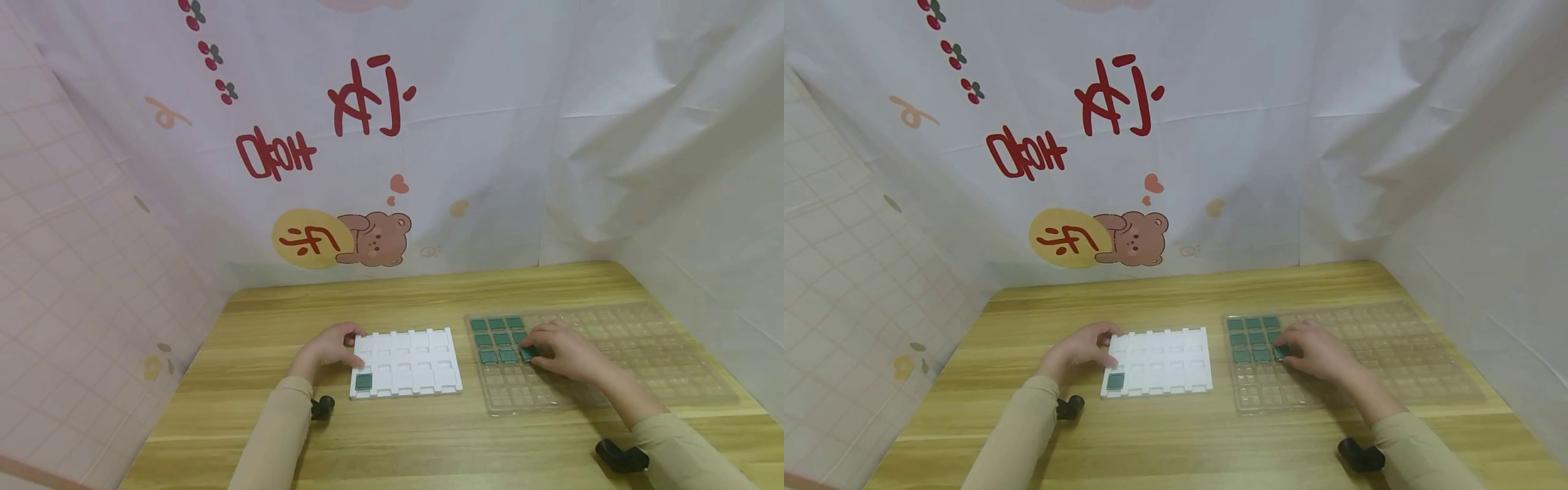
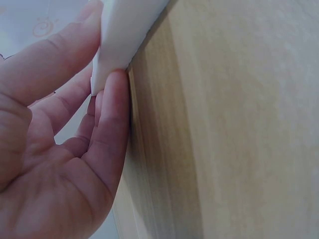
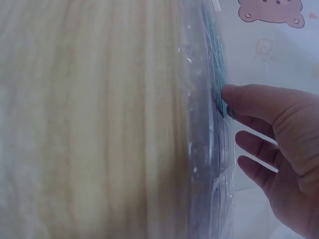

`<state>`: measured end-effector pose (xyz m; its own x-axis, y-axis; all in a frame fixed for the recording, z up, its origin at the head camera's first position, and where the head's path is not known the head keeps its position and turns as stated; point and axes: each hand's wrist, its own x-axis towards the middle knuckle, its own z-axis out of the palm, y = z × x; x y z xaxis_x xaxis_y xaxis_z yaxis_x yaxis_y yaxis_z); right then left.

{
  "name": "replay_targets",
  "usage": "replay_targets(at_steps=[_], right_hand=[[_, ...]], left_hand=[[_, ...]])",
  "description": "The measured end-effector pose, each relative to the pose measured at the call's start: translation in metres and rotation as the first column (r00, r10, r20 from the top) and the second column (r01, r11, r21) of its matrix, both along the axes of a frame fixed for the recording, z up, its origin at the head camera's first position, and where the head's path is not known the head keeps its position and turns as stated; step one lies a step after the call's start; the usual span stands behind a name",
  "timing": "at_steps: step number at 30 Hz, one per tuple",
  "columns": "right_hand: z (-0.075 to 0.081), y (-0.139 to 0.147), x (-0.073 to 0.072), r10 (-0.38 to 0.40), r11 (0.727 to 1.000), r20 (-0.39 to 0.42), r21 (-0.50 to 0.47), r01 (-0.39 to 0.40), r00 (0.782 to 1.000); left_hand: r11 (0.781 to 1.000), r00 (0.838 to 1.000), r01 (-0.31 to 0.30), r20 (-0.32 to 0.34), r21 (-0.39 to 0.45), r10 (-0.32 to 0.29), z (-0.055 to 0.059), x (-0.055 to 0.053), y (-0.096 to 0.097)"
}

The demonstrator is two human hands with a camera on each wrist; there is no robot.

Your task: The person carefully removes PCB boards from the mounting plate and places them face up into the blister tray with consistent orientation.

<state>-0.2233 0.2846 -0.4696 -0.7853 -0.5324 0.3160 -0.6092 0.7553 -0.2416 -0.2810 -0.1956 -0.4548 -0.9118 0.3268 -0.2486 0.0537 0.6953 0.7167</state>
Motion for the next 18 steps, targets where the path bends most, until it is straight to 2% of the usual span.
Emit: replay_targets(at_steps=[13,18], right_hand=[[0.0042,-0.001,0.0014,-0.026,1.0,0.065,-0.014,0.026,0.998],[0.0072,-0.0054,0.0029,-0.047,0.999,0.042,-0.017,0.047,0.998]], left_hand=[[1.0,1.0,0.001,-0.006,0.006,-0.001,0.0005,0.0004,0.0009],[1.0,1.0,-0.001,-0.002,0.009,0.001,0.0007,0.0003,0.0011]])
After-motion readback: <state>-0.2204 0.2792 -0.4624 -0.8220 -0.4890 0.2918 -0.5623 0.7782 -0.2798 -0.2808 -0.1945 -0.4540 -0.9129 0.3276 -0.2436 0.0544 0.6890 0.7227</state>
